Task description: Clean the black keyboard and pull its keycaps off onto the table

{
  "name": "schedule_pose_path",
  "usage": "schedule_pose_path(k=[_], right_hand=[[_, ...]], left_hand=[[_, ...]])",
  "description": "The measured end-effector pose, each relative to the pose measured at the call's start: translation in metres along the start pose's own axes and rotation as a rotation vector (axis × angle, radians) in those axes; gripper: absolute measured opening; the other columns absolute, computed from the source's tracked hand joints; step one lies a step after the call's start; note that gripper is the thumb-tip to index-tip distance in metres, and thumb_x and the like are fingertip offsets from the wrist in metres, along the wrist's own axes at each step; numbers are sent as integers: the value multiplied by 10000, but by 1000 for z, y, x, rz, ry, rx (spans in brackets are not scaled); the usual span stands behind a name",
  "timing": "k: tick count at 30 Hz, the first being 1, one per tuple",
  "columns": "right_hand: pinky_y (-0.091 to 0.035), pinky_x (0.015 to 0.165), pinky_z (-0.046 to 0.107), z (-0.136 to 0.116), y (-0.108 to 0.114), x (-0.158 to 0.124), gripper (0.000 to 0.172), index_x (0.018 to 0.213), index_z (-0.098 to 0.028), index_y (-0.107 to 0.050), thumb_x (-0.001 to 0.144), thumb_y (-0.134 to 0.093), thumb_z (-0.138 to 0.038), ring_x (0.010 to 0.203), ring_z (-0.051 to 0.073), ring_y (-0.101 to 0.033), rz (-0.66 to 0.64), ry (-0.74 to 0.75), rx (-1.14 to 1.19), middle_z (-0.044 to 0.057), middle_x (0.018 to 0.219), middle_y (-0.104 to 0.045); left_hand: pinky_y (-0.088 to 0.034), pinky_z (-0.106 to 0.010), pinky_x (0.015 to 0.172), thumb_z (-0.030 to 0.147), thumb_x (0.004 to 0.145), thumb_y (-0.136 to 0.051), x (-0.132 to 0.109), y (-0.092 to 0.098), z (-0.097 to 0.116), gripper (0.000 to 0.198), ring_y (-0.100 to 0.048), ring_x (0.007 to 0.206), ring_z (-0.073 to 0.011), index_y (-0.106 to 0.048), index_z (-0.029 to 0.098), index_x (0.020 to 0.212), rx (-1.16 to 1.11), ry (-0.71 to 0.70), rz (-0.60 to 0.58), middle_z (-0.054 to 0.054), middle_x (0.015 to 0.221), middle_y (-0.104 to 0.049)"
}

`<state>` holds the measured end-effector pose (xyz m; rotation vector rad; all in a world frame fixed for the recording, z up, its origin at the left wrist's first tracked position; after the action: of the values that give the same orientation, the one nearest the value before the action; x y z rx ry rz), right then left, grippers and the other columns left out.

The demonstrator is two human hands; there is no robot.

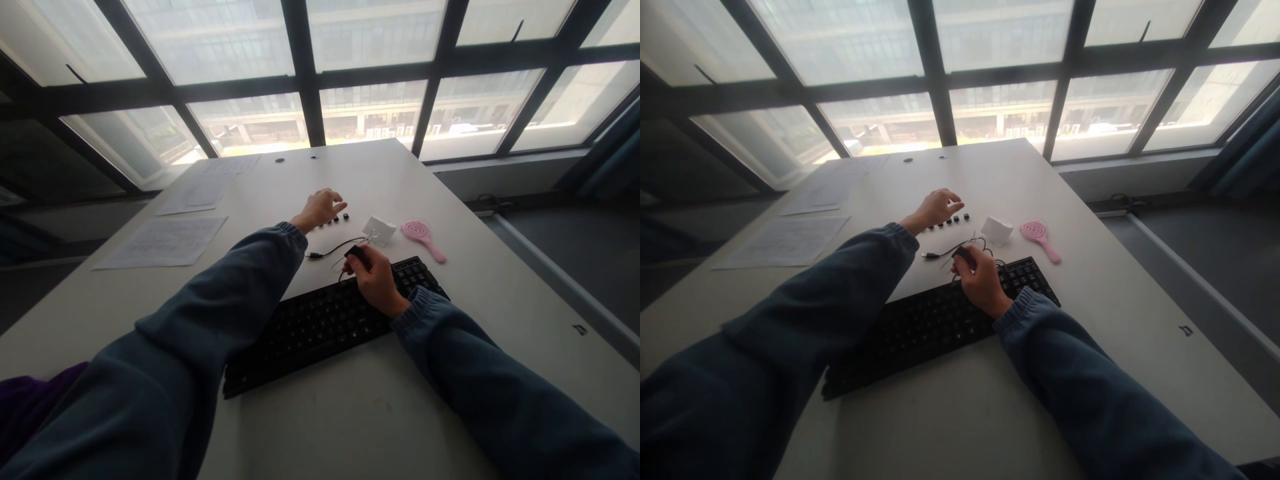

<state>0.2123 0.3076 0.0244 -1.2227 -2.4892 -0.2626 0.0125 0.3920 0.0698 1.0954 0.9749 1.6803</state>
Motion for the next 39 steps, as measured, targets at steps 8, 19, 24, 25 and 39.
schedule_pose_path(k=[8, 19, 24, 25, 39], right_hand=[[-540, 669, 305, -5, 3, 1, 98, 904, -207, -598, 926, -583, -301, 675, 159, -661, 39, 61, -30, 16, 754, -688], [-513, 663, 298, -19, -1, 6, 128, 883, -215, -614, 956, -516, -250, 693, 130, -594, -250, 149, -153, 28, 937, -615], [-519, 777, 345, -25, -10, 4, 188, 787, -208, -606, 935, -495, -175, 844, 173, -588, -389, 253, -244, 53, 1000, -593], [-518, 805, 360, -25, -12, 3, 191, 785, -207, -606, 930, -491, -158, 873, 183, -586, -409, 271, -252, 58, 1007, -591], [-485, 830, 358, -25, -19, -6, 161, 884, -213, -629, 898, -512, -103, 908, 207, -587, -481, 312, -339, 56, 958, -616]], left_hand=[[-497, -284, 741, 327, 907, -620, -124, 42, 45, 218, -661, 769, -169, -778, 178, 922, -298, -76, -10, -43, 859, -769], [-512, -285, 708, 314, 886, -666, -184, 10, 53, 162, -667, 781, -165, -767, 188, 871, -587, -111, 5, -53, 886, -762], [-508, -341, 832, 279, 913, -642, -189, 10, 59, 159, -656, 847, -188, -760, 220, 825, -366, -269, 34, -50, 864, -744], [-501, -346, 840, 273, 915, -639, -190, 8, 60, 159, -652, 853, -191, -758, 226, 822, -318, -283, 27, -47, 864, -743], [-531, -316, 788, 197, 876, -644, -192, -5, 57, 104, -666, 797, -171, -746, 207, 865, -414, -218, -66, -36, 871, -732]])
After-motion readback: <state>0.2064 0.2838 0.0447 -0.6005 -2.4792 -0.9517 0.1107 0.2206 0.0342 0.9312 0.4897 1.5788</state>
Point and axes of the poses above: each hand's wrist, its own x-axis towards the middle knuckle, its own y-axis out of the back of the hand, z = x × y, the point moved 9 cm from there along x, towards the middle knuckle
